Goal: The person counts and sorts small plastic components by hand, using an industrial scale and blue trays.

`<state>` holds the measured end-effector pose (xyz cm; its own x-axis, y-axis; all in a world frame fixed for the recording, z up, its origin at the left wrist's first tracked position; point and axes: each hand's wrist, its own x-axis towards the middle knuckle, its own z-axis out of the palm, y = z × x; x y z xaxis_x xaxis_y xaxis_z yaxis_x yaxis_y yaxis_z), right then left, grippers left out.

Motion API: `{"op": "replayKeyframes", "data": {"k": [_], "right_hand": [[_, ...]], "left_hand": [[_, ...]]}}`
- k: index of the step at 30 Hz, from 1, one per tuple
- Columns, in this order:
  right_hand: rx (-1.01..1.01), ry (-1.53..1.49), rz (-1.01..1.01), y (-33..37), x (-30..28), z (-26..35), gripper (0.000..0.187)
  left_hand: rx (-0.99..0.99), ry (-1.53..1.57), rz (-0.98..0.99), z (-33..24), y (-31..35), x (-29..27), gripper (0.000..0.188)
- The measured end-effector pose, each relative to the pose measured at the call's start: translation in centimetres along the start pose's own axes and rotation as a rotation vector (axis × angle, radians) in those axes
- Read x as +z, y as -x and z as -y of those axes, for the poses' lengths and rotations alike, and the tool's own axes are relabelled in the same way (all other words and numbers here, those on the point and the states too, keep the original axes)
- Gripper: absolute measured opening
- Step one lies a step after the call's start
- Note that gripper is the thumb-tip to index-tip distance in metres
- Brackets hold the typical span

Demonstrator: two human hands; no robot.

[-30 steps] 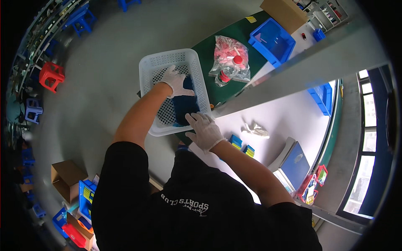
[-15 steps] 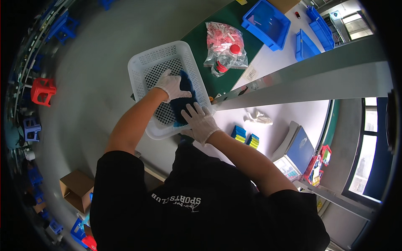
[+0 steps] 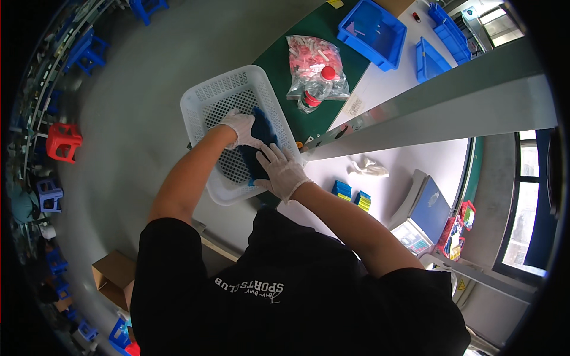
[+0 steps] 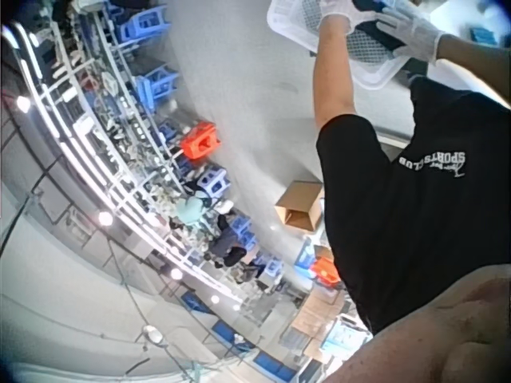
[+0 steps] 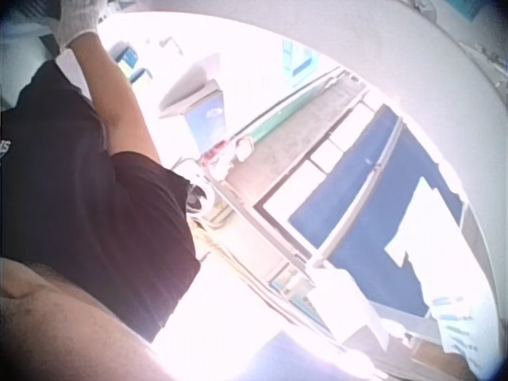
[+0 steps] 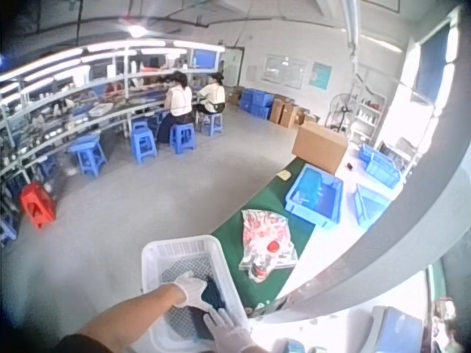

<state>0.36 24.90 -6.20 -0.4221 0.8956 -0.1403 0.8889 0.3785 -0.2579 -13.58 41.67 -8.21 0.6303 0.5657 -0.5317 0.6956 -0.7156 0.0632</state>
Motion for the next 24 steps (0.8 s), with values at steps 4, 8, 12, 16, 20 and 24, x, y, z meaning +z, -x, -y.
{"op": "replayKeyframes", "data": {"k": [4,8,12,16,20,24], "right_hand": [[0.022,0.023,0.036,-0.2,-0.1,0.1,0.074],[0.026,0.040,0.043,-0.2,0.1,0.3,0.074],[0.011,0.018,0.017,-0.1,0.5,0.1,0.072],[0.015,0.017,0.027,0.0,0.3,0.2,0.072],[0.038,0.012,0.041,-0.1,0.2,0.3,0.072],[0.033,0.010,0.021,-0.2,0.3,0.1,0.071]], "left_hand": [[-0.012,-0.054,0.121,0.1,-0.7,-0.3,0.090],[0.032,-0.062,0.087,1.3,-1.0,0.5,0.088],[0.038,-0.099,0.180,0.7,-0.7,-1.0,0.085],[-0.086,-0.006,0.051,-1.0,1.1,-1.5,0.089],[-0.044,-0.103,-0.295,-1.5,2.0,1.2,0.092],[-0.047,-0.135,-0.173,-2.1,2.1,0.7,0.096]]}}
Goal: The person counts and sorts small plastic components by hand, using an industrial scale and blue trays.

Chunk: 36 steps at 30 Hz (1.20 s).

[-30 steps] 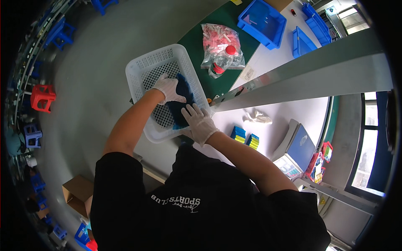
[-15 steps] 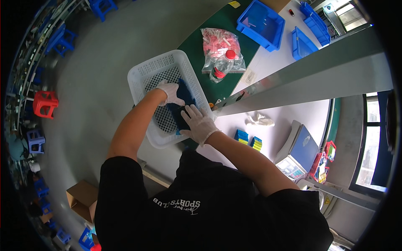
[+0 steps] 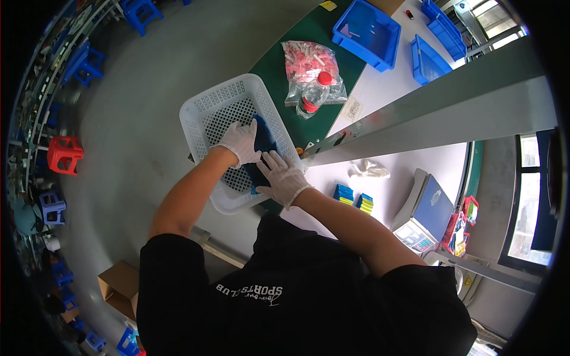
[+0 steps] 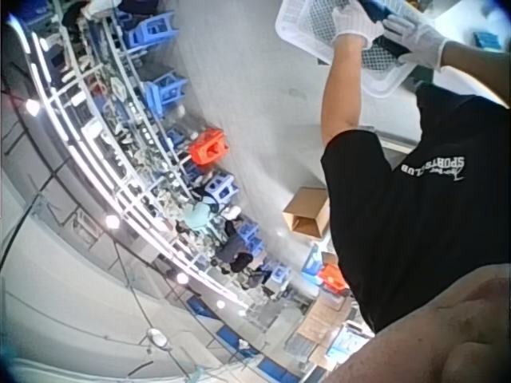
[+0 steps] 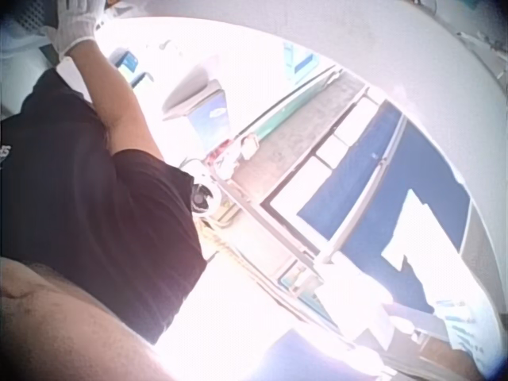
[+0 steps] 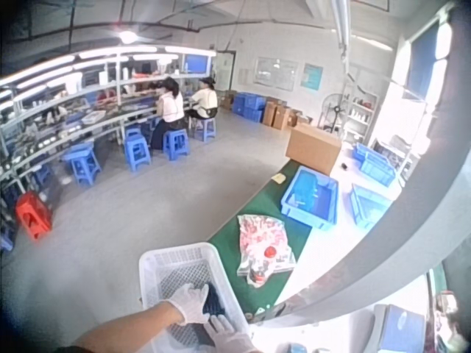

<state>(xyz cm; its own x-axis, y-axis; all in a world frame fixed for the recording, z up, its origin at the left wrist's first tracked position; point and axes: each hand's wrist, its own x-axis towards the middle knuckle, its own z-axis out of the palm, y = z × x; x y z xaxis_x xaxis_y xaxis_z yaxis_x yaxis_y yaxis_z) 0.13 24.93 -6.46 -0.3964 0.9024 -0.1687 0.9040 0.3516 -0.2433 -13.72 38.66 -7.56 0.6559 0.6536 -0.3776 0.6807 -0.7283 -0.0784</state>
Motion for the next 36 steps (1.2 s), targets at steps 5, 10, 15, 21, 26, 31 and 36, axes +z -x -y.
{"op": "replayKeyframes", "data": {"k": [5,10,15,21,26,31,36], "right_hand": [[-0.004,0.004,0.005,-0.4,-0.4,0.0,0.070],[0.005,-0.007,0.009,-0.3,-0.3,0.1,0.069],[-0.011,-0.002,-0.025,0.3,-0.2,0.1,0.067],[0.018,0.050,0.070,0.5,-1.0,0.6,0.066],[0.024,0.053,0.046,0.8,-0.9,0.7,0.065],[0.013,0.065,0.065,0.8,-1.6,0.9,0.065],[0.005,0.075,0.003,0.6,-1.2,0.8,0.064]], "left_hand": [[-0.011,0.041,0.107,0.2,-0.7,-1.9,0.095],[-0.074,0.278,0.155,0.4,0.0,-3.0,0.102],[-0.071,0.263,0.183,-0.2,-0.2,-2.9,0.102],[-0.137,0.307,0.129,-0.6,0.4,-2.9,0.100],[-0.132,0.323,0.077,-0.7,0.4,-2.7,0.097],[-0.224,0.551,0.076,1.4,-0.5,-1.2,0.099],[-0.280,0.915,-0.268,5.7,-1.6,2.6,0.080]]}}
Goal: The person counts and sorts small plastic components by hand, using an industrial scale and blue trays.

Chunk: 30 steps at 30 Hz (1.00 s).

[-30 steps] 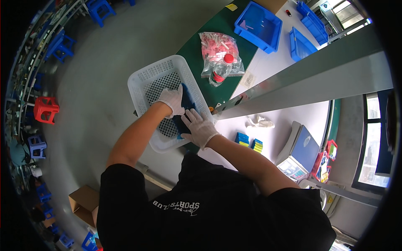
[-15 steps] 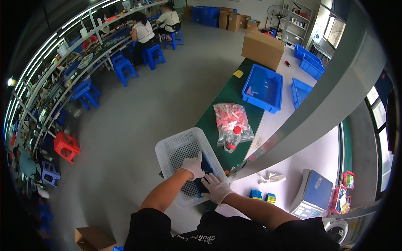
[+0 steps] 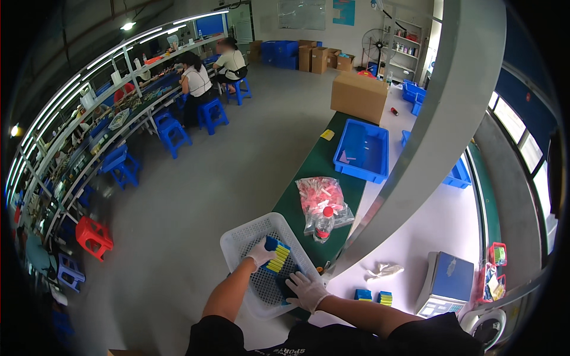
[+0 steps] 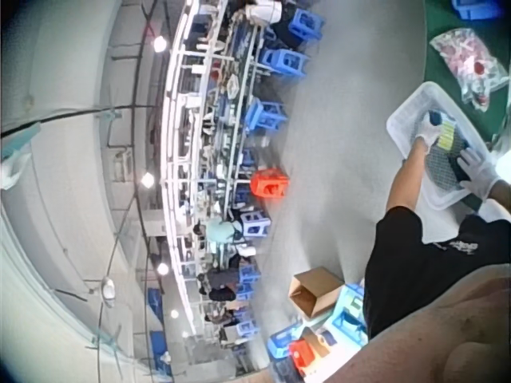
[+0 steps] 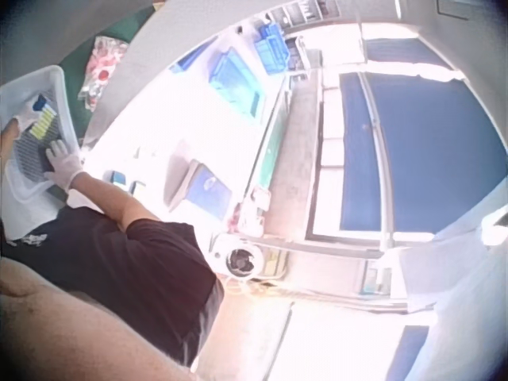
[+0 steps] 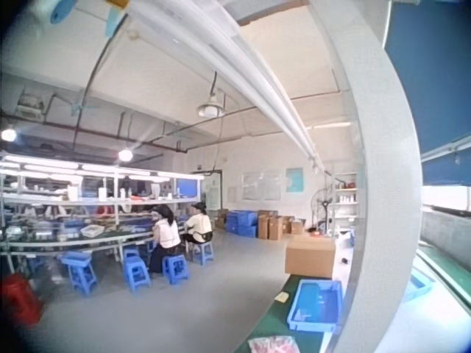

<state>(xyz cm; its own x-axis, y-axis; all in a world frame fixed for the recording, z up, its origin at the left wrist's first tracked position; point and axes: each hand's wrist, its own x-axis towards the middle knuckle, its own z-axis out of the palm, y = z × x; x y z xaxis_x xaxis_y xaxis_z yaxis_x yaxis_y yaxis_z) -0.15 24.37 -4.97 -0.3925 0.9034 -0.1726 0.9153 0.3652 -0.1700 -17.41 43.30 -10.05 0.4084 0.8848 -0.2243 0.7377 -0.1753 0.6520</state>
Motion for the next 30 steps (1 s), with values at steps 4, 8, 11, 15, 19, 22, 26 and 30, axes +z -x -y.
{"op": "replayKeyframes", "data": {"k": [4,8,11,15,19,22,26,30], "right_hand": [[-0.007,0.001,-0.052,0.1,0.3,-0.3,0.065],[0.034,-0.177,-0.174,0.4,-0.3,-0.2,0.066],[0.054,-0.393,-0.171,2.3,-3.0,-1.0,0.065],[0.103,-0.783,-0.088,7.9,-4.3,-1.8,0.057],[0.163,-0.985,-0.151,14.3,-4.1,-3.4,0.051],[0.312,-1.164,-0.106,18.9,-3.5,-4.7,0.057],[0.179,-1.374,-0.028,25.5,-3.0,-7.5,0.078],[0.226,-1.572,-0.362,33.7,-6.4,-9.4,0.090]], "left_hand": [[-0.101,1.139,0.119,0.6,0.1,-3.5,0.050],[0.246,1.801,0.127,0.8,3.6,-5.7,0.042],[0.248,1.797,0.020,-4.9,10.3,-5.8,0.047],[0.069,2.018,0.146,-7.3,17.1,-1.7,0.059],[-0.113,2.038,0.365,-12.0,21.6,3.9,0.061],[-0.212,1.911,0.447,-14.9,22.7,8.0,0.060],[-0.095,1.572,0.556,-21.7,22.5,12.8,0.059],[-0.057,1.473,0.758,-29.8,21.0,19.5,0.046]]}}
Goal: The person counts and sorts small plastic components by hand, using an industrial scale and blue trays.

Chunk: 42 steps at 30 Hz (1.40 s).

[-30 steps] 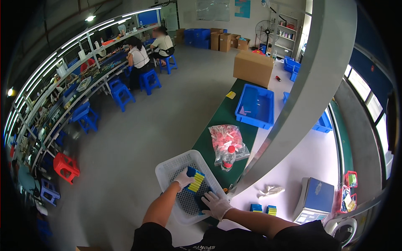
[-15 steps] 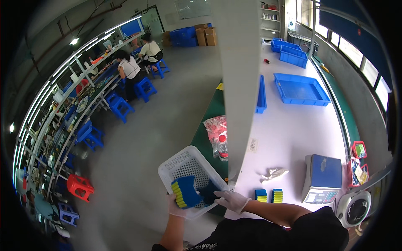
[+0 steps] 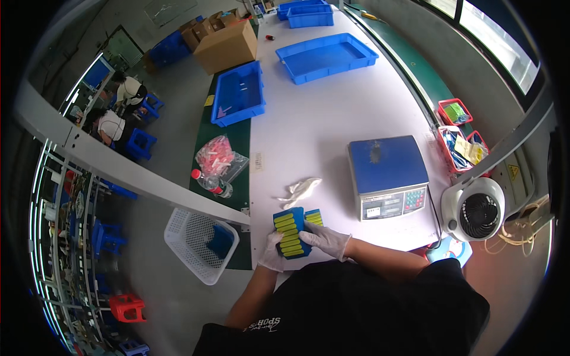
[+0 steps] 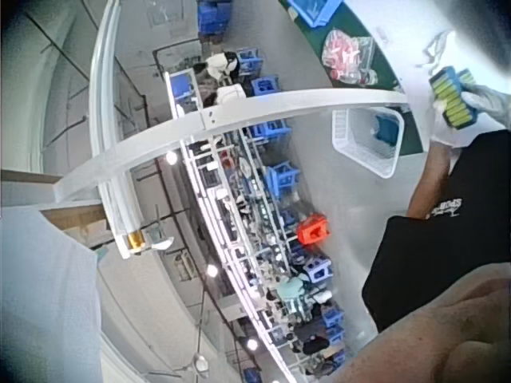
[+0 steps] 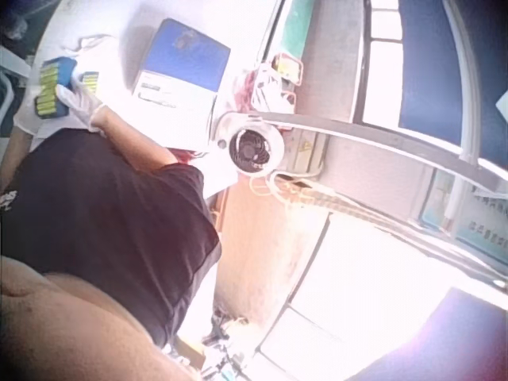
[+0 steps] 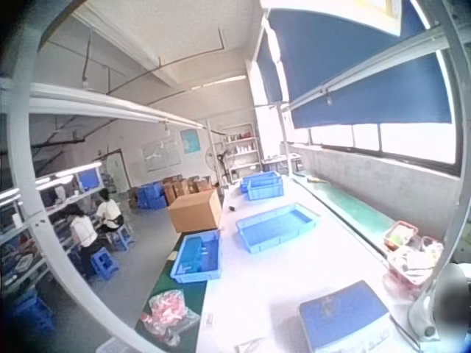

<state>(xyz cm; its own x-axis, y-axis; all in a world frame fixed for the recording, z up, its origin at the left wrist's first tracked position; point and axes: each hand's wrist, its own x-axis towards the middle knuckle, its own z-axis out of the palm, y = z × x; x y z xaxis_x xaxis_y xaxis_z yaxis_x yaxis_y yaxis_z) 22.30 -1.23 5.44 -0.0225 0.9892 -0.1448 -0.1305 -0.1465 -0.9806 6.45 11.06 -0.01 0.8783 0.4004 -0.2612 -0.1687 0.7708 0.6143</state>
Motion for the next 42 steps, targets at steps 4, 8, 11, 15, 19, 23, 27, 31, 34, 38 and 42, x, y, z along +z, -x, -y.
{"op": "replayKeyframes", "data": {"k": [4,8,11,15,19,23,27,31,34,38,42], "right_hand": [[-0.066,-0.060,-0.241,6.3,-7.3,-1.0,0.084],[-0.100,-0.352,-0.180,10.3,-13.4,-2.4,0.078],[0.037,-0.049,-0.360,12.2,-16.2,-3.0,0.053],[-0.081,-0.724,-0.433,13.5,-19.7,-5.7,0.034],[-0.127,-0.970,-0.329,13.3,-22.0,-4.8,0.042],[-0.154,-1.057,-0.314,12.6,-25.4,-5.2,0.039],[-0.146,-1.011,-0.282,11.3,-27.6,-5.8,0.032],[-0.101,-0.929,-0.249,10.3,-28.5,-4.4,0.037],[-0.085,-0.825,-0.257,11.0,-30.0,-5.2,0.037],[-0.074,-0.661,-0.355,10.7,-29.3,-5.4,0.034],[-0.056,-0.517,-0.427,10.7,-30.1,-6.5,0.040]], "left_hand": [[0.043,-0.148,-0.074,5.9,-7.4,7.2,0.046],[0.069,-0.303,-0.141,9.4,-10.6,14.1,0.055],[0.026,-0.437,-0.137,12.0,-13.1,17.1,0.053],[-0.004,-0.569,-0.134,12.9,-15.1,19.5,0.058],[-0.028,-0.987,-0.291,13.7,-17.1,18.8,0.077],[-0.152,-1.061,-0.277,11.5,-18.9,22.1,0.080],[-0.205,-0.603,-0.138,12.6,-20.3,22.0,0.069],[-0.243,-0.328,-0.036,12.7,-21.9,20.5,0.059],[-0.267,-0.292,0.030,12.4,-22.1,21.3,0.058],[-0.218,-0.254,0.025,13.0,-22.5,19.8,0.055],[-0.243,-0.263,-0.070,13.0,-22.6,20.2,0.050]]}}
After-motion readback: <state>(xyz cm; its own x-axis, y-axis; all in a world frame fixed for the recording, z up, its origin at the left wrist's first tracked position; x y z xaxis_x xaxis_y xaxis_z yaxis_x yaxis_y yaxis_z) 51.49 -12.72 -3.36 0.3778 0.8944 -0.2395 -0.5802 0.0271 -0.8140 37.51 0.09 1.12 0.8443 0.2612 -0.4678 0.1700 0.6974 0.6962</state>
